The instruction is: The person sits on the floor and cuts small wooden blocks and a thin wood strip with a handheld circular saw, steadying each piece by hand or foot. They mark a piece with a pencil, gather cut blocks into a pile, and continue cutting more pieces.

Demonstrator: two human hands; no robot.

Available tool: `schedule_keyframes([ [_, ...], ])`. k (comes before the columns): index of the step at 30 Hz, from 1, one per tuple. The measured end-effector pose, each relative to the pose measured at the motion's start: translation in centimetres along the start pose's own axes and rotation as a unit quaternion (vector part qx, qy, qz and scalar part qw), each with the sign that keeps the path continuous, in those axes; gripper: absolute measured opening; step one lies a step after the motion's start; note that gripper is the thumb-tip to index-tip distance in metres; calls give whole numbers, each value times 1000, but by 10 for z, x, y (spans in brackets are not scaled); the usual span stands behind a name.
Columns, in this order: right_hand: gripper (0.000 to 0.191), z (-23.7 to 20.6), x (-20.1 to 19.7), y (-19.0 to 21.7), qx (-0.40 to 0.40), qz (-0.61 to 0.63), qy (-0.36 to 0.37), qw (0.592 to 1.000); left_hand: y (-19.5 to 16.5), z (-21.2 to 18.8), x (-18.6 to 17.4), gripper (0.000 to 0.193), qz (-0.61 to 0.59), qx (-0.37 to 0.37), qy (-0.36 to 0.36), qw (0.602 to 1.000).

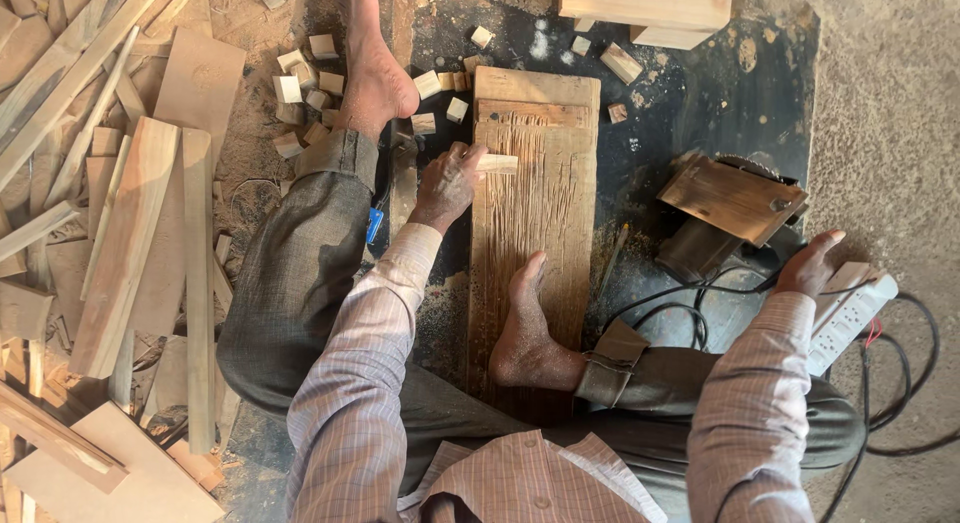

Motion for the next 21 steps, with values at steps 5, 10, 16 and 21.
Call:
schedule_keyframes([
  [5,58,0,36,5,119,318,411,846,18,2,-4,38,-91,-13,-25,995],
  [10,53,-6,36,-5,221,390,368,815,12,-2,-12,48,-100,42,-105,989],
  [16,47,0,37,-12,227,431,323,811,-1,4,-12,44,-104,59,-110,987],
  [21,37,4,37,-28,210,470,277,811,-35,28,-3,36,-137,104,-89,981],
])
Point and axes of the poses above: each hand's wrist, its own z-axis towards the middle knuckle, its own x-axis out of the palm, y = z × x, the point moved 5 cm from there along z, towards the middle knuckle, and after that the axes turned 15 degrees about y, right-handed, at the moved point
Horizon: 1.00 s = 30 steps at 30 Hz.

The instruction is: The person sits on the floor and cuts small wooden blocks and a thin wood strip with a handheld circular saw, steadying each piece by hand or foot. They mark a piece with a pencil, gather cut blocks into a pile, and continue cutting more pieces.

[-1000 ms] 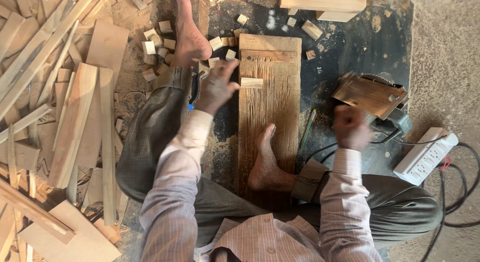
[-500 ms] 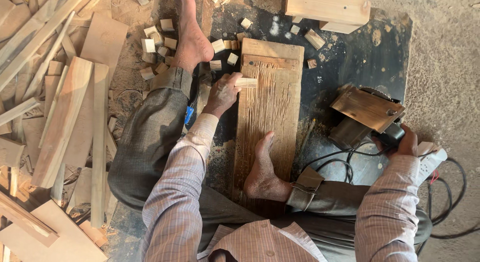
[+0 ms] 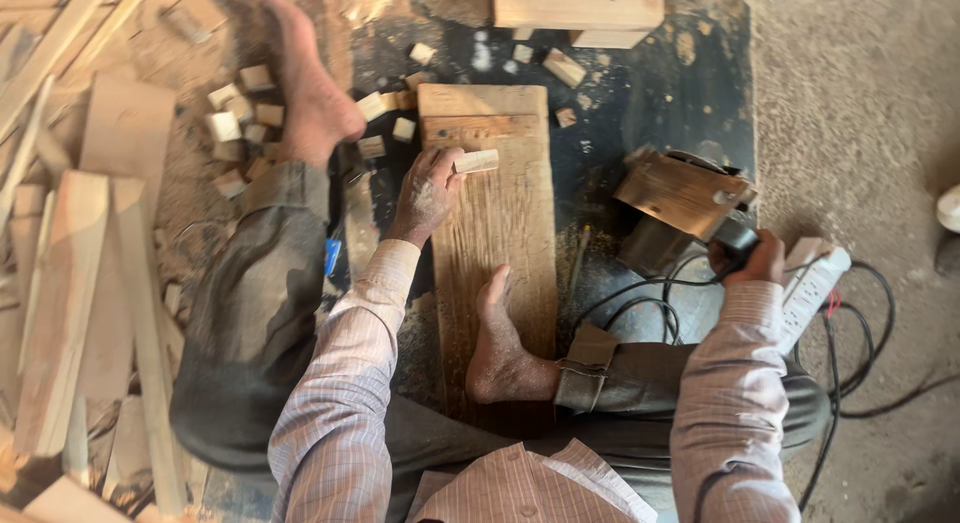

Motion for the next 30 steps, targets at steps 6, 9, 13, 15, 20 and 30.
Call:
schedule_keyframes([
  [6,19,-17,-1,-22,-102,11,-5,995,-28,58,51,34,-23,-5,47,999],
  [9,16,-32,11,-29,-90,58,22,994,-38,74,63,36,-33,50,15,998],
  [13,25,-42,41,-31,-105,84,77,988,-39,77,71,34,-10,85,2,996],
  [15,30,-48,56,-29,-104,91,95,986,-37,77,74,36,-2,102,-10,995],
  [20,35,-60,89,-31,0,81,155,985,-30,81,87,41,68,110,-14,992],
  [30,35,-71,128,-34,10,72,219,973,-31,82,89,45,115,96,-9,989],
])
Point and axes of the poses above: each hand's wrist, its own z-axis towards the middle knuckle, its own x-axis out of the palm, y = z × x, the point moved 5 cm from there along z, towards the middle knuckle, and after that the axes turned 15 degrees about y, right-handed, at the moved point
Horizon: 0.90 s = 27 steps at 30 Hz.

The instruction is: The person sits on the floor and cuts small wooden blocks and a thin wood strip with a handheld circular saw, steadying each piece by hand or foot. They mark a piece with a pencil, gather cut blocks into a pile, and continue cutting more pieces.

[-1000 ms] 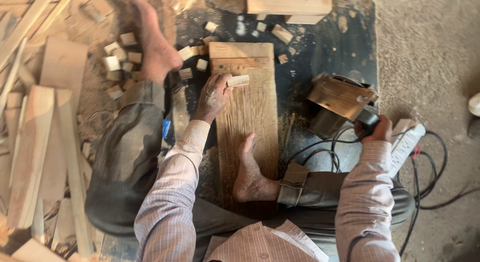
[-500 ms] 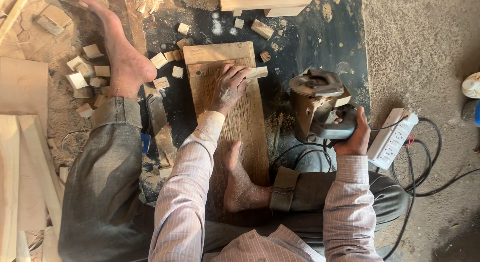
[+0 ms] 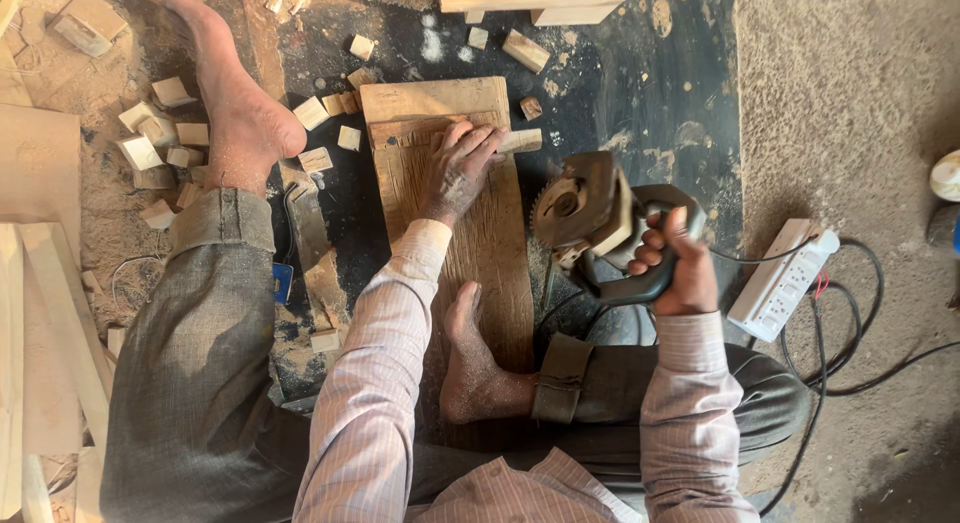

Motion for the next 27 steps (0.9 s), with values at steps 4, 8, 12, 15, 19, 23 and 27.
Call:
schedule_keyframes([
  [4,27,-7,45,3,-41,-237,-37,970,-3,0,-5,50,49,5,4,999],
  [8,25,-10,83,21,-75,-334,9,940,-5,-1,-6,47,30,4,-6,1000],
  [12,19,8,95,27,-82,-403,26,911,-5,1,-11,41,1,19,-39,999],
  [15,17,24,95,21,-79,-403,42,911,-4,1,-13,42,-6,19,-41,999],
  [19,16,33,89,13,-75,-406,49,910,-1,-1,-11,41,-10,7,-30,999],
  [23,14,35,84,11,-71,-421,47,903,3,-3,-4,41,-14,-4,-19,1000],
  [27,11,36,87,8,-73,-420,48,903,6,-4,1,43,-11,-3,-26,1000],
])
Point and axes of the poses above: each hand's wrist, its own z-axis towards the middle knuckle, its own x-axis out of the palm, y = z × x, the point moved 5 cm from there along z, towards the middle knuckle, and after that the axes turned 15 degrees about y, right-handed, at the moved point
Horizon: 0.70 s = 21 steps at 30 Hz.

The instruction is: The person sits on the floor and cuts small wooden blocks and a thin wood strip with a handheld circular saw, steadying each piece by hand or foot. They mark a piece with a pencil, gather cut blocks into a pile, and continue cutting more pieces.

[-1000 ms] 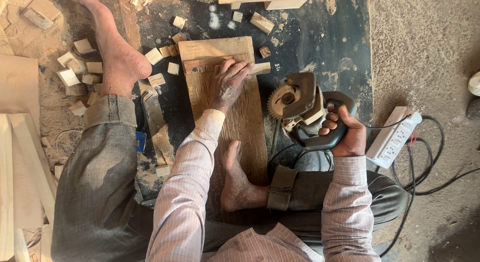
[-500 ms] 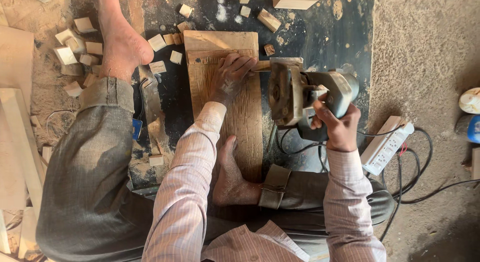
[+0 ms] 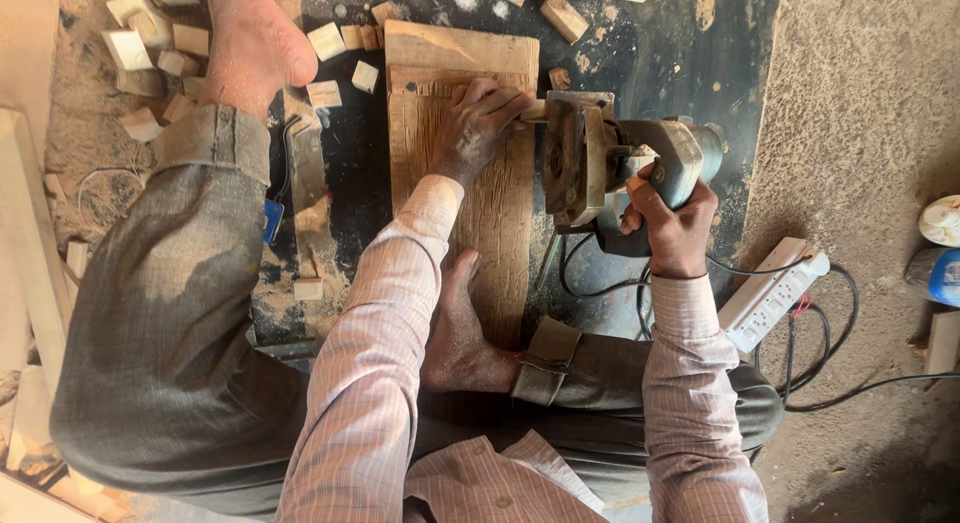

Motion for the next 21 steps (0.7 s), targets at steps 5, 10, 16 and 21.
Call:
schedule_keyframes([
  [5,6,1,2,1,3,8,-3,1000,2,-2,4,41,2,6,-23,1000],
  [10,5,1,0,-3,8,2,7,1000,3,-4,7,38,-8,2,-21,1000],
  [16,7,5,2,-8,-10,22,10,1000,4,-2,8,40,9,0,-23,1000],
  [21,7,6,2,-9,2,26,7,1000,5,-3,10,40,3,7,-20,1000],
])
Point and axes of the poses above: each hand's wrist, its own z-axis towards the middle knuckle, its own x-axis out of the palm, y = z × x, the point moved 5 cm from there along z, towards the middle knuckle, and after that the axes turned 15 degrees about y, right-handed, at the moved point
